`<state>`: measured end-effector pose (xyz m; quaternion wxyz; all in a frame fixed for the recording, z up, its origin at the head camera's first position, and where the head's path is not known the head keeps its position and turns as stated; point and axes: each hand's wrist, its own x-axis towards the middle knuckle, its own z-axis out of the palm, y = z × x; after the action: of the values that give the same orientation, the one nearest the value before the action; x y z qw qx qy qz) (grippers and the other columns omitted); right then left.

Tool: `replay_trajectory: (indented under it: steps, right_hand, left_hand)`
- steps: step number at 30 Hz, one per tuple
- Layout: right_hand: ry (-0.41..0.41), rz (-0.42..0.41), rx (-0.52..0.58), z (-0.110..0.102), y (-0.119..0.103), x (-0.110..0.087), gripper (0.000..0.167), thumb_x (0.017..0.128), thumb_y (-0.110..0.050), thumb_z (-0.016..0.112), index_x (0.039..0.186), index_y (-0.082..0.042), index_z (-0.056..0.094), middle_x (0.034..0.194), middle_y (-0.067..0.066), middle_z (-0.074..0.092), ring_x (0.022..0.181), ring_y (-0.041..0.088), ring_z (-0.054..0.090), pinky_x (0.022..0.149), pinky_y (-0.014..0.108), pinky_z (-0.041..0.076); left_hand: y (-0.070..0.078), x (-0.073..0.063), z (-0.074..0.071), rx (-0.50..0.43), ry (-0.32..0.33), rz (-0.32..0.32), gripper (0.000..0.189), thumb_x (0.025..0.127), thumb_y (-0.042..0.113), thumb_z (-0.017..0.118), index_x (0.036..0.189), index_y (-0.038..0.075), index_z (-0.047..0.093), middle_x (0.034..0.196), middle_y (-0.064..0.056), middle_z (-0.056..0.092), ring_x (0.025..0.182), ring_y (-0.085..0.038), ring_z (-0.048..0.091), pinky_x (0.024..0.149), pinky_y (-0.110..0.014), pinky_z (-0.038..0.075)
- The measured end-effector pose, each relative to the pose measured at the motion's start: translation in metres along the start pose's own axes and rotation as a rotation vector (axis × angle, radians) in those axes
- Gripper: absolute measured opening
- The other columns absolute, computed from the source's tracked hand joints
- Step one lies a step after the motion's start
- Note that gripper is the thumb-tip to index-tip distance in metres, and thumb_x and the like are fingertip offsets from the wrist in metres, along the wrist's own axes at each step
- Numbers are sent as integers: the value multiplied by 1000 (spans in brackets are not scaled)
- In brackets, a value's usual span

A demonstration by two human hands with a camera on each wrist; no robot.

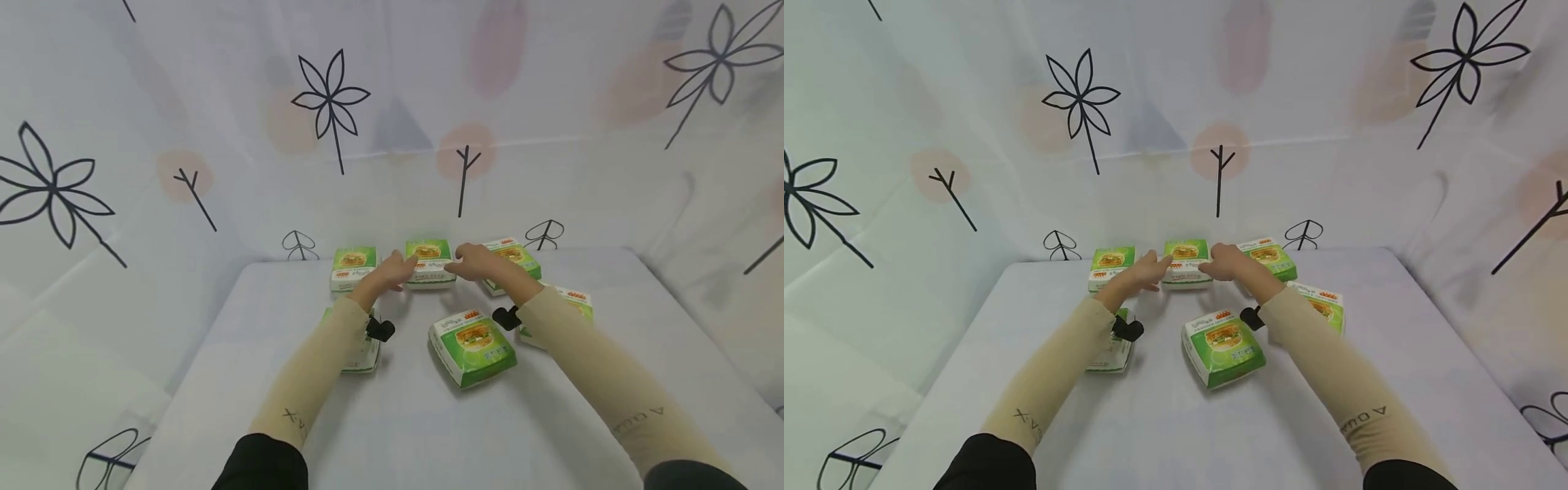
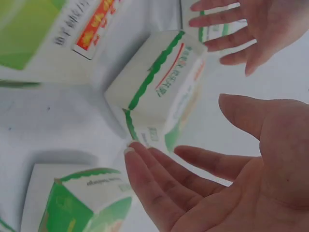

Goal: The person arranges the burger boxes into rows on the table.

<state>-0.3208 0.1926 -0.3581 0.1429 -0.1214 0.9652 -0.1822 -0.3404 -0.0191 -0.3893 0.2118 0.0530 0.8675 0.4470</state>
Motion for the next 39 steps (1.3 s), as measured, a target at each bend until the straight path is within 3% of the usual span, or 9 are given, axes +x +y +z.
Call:
replay_trajectory:
  steps: [2,4,8,15,20,24,32,35,39]
  right_hand:
    - [2,-12,3,-3,0,-13,59,108,-33,50,142,15,45,144,35,48,132,48,49,107,57,45]
    - [-1,-25,7,-5,1,-25,58,107,-33,51,141,15,46,141,34,51,129,47,52,105,57,46]
    - [-21,-59,19,-3,7,-44,57,107,-31,53,142,13,47,138,33,55,127,47,55,103,57,49]
    - [-60,-113,51,10,19,-65,55,104,-31,58,140,10,51,135,32,58,124,46,57,99,55,52]
    - [-105,-107,69,22,28,-79,57,104,-34,59,143,6,50,138,29,57,123,43,59,100,55,52]
    - [-119,-125,76,30,33,-86,57,103,-35,60,144,4,51,139,26,57,121,41,60,99,54,52]
    - [-134,-159,116,33,36,-93,59,104,-35,60,147,4,48,145,26,52,123,43,59,102,56,50]
    - [-147,-136,157,36,38,-94,64,104,-36,60,151,3,43,149,27,48,127,45,55,104,58,48]
    - [-154,-126,196,41,42,-92,66,104,-37,59,155,0,38,154,26,43,130,48,53,106,59,45]
  left_hand:
    - [5,-10,-1,21,-18,27,79,111,43,36,161,-5,-3,169,-24,6,149,-38,32,105,-48,50]
    - [7,-20,-2,54,-31,52,80,111,43,37,161,-4,-2,169,-23,6,144,-39,39,108,-48,47]
    - [6,-42,2,109,-55,98,80,110,44,40,162,-3,2,167,-24,19,133,-39,53,113,-50,42]
    - [-7,-70,22,145,-109,153,77,108,47,47,163,3,15,157,-22,40,146,-36,38,114,-55,39]
    - [-14,-84,41,152,-132,140,76,106,49,50,162,5,23,151,-19,47,140,-34,45,110,-53,43]
    - [-21,-88,55,159,-147,119,73,106,49,51,160,5,29,148,-18,51,135,-32,49,107,-51,45]
    - [-31,-84,74,163,-182,125,74,105,51,50,158,1,32,151,-20,48,133,-28,50,108,-47,45]
    - [-33,-84,78,131,-199,126,74,105,49,52,156,-1,32,146,-20,51,114,-25,60,93,-40,52]
    - [-33,-84,80,85,-207,112,72,105,46,54,155,0,33,133,-18,57,83,-21,63,72,-31,50]
